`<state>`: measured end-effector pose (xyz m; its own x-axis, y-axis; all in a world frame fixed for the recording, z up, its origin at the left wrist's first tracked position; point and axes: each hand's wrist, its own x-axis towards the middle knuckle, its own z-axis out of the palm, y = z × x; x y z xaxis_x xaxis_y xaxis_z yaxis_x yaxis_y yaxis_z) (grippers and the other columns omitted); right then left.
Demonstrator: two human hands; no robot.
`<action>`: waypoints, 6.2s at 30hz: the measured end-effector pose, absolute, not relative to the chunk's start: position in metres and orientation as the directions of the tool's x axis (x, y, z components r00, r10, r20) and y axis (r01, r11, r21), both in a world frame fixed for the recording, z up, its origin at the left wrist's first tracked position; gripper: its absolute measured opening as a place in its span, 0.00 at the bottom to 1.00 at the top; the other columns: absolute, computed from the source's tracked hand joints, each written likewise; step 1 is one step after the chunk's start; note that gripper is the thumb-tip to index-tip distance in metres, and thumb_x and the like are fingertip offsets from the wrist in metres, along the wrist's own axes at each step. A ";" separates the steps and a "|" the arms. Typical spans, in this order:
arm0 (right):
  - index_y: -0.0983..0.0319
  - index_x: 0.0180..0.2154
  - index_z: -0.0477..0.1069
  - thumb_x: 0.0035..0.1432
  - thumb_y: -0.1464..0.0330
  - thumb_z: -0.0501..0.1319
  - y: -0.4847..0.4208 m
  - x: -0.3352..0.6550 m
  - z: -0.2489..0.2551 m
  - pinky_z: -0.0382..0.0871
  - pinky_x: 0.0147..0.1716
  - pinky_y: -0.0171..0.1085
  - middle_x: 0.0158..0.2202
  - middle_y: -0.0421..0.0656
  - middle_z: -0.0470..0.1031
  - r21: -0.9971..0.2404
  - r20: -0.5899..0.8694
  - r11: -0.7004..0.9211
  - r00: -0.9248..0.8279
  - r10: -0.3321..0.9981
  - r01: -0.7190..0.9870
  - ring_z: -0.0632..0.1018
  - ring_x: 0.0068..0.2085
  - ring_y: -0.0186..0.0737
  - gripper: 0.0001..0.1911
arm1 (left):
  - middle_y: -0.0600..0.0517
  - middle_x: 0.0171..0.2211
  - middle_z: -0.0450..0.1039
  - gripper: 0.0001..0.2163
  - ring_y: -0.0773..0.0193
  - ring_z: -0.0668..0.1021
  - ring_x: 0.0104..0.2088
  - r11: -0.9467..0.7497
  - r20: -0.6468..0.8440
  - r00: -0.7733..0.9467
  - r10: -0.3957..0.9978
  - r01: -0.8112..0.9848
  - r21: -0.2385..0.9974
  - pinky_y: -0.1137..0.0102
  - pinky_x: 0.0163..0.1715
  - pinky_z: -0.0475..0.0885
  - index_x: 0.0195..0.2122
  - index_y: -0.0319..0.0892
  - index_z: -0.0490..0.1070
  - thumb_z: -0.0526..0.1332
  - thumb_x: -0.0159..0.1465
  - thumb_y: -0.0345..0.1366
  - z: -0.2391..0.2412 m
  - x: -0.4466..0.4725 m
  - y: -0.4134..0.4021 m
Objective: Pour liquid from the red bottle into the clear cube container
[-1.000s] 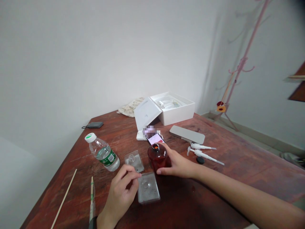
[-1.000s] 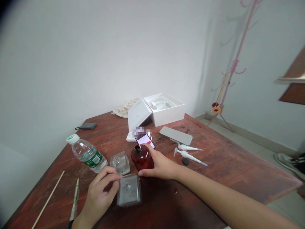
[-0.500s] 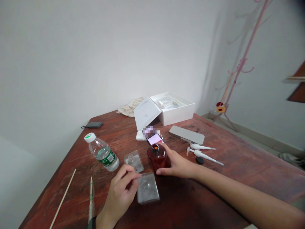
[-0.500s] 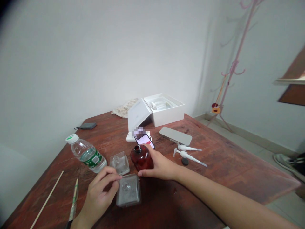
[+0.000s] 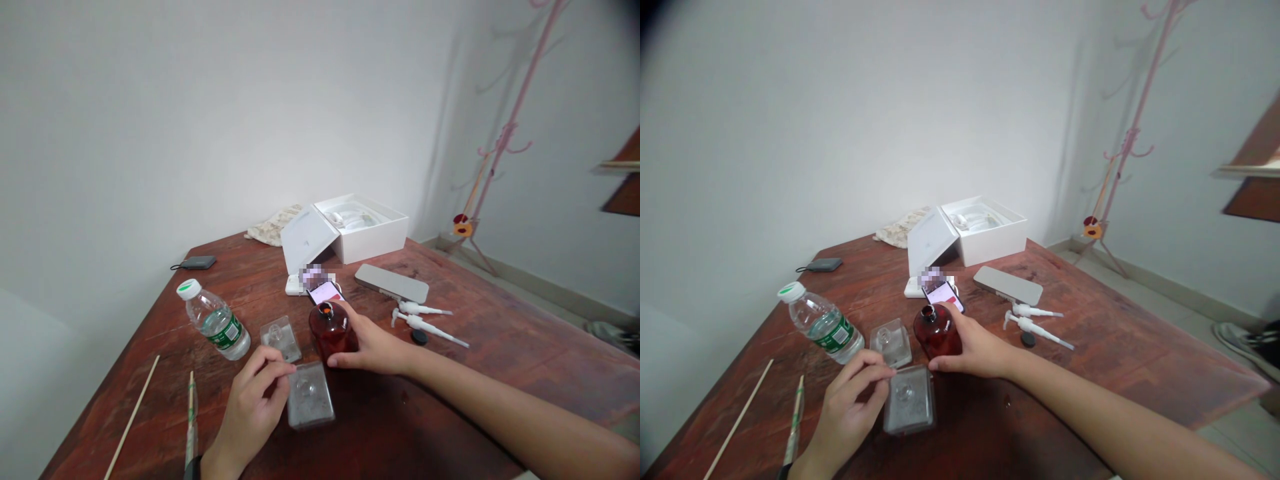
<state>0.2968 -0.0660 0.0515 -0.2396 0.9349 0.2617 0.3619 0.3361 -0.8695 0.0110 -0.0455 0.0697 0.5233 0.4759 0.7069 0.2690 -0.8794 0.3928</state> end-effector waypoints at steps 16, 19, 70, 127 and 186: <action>0.62 0.69 0.60 0.51 0.48 0.79 -0.067 0.296 0.053 0.63 0.71 0.62 0.70 0.61 0.70 -0.872 0.244 0.318 -0.234 0.941 0.373 0.71 0.71 0.68 0.54 | 0.51 0.39 0.74 0.15 0.65 0.79 0.34 -0.870 0.660 0.571 0.489 0.269 0.413 0.75 0.36 0.73 0.33 0.45 0.76 0.55 0.71 0.21 0.070 0.008 -0.045; 0.62 0.69 0.61 0.51 0.48 0.79 -0.067 0.296 0.053 0.63 0.71 0.62 0.70 0.61 0.71 -0.875 0.236 0.311 -0.235 0.943 0.370 0.71 0.71 0.68 0.53 | 0.51 0.38 0.74 0.16 0.64 0.79 0.35 -0.863 0.651 0.572 0.500 0.265 0.430 0.75 0.36 0.74 0.33 0.45 0.76 0.54 0.71 0.21 0.070 0.008 -0.046; 0.61 0.69 0.61 0.51 0.50 0.79 -0.067 0.297 0.053 0.64 0.71 0.60 0.68 0.58 0.73 -0.886 0.240 0.312 -0.236 0.941 0.343 0.72 0.70 0.66 0.53 | 0.50 0.37 0.77 0.16 0.62 0.82 0.36 -0.855 0.642 0.573 0.509 0.253 0.452 0.73 0.38 0.76 0.36 0.45 0.79 0.55 0.72 0.21 0.070 0.010 -0.045; 0.61 0.69 0.60 0.52 0.52 0.79 -0.068 0.295 0.056 0.62 0.71 0.61 0.67 0.57 0.73 -0.881 0.238 0.313 -0.241 0.941 0.355 0.71 0.70 0.67 0.52 | 0.50 0.39 0.78 0.14 0.62 0.83 0.38 -0.845 0.623 0.584 0.519 0.246 0.474 0.73 0.39 0.77 0.43 0.46 0.80 0.55 0.74 0.24 0.067 0.008 -0.045; 0.60 0.69 0.60 0.52 0.52 0.80 -0.068 0.295 0.057 0.63 0.71 0.60 0.67 0.58 0.74 -0.876 0.245 0.323 -0.246 0.938 0.357 0.72 0.70 0.66 0.51 | 0.51 0.35 0.79 0.07 0.61 0.82 0.34 -0.810 0.606 0.552 0.573 0.271 0.520 0.72 0.37 0.76 0.39 0.45 0.74 0.59 0.76 0.31 0.068 0.012 -0.046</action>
